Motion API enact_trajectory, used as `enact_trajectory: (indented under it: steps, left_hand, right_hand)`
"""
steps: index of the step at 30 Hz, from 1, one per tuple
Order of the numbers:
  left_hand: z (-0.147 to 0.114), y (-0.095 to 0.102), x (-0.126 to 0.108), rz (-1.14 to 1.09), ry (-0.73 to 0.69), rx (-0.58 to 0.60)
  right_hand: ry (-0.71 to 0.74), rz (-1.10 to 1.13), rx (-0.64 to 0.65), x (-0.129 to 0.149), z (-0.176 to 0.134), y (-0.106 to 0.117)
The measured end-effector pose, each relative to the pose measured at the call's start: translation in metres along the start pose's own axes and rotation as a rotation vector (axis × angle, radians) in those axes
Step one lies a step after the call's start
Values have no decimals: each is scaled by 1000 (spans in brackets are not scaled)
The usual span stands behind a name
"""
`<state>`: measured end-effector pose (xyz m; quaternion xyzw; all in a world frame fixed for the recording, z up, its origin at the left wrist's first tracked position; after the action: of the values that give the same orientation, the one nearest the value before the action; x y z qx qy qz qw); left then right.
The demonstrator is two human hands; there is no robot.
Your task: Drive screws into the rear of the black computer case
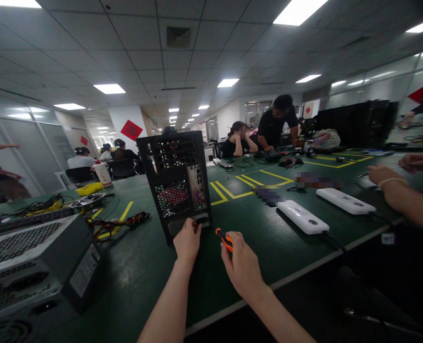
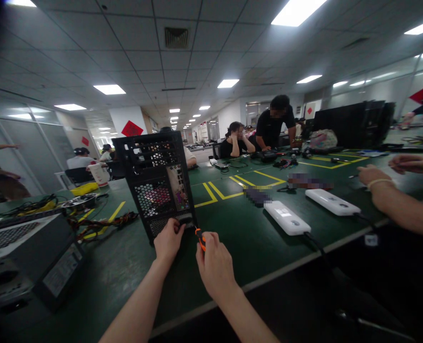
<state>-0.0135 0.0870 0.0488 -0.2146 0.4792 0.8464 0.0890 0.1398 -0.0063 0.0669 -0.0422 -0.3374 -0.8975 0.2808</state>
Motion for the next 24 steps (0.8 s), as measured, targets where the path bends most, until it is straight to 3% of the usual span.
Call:
enact_trajectory:
  steps: [4, 9, 14, 18, 24]
  left_hand:
    - [0, -9, 10, -119, 83, 85]
    - [-1, -34, 2, -612, 104, 299]
    - [-8, -58, 6, -1037, 328, 504]
    - [-14, -64, 7, -1242, 451, 596]
    - [-14, -66, 6, -1385, 516, 653]
  right_hand:
    - [-72, -79, 21, -8, -2, 1]
    - [-146, -153, 67, -17, -4, 0]
    - [-66, -56, 30, -6, -1, 6]
    - [8, 18, 2, 4, 0, 9]
    - [-48, -29, 20, -3, -3, 4]
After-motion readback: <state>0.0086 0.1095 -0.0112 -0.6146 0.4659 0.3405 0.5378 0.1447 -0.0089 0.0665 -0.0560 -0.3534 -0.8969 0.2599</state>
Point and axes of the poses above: each hand's wrist, its own z-axis towards the middle knuckle, its own y-axis out of the back of the hand, x = y × z, the point moved 9 cm from there along z, towards the middle knuckle, and after that the axes turned 7 degrees about y, right-handed, at the moved point
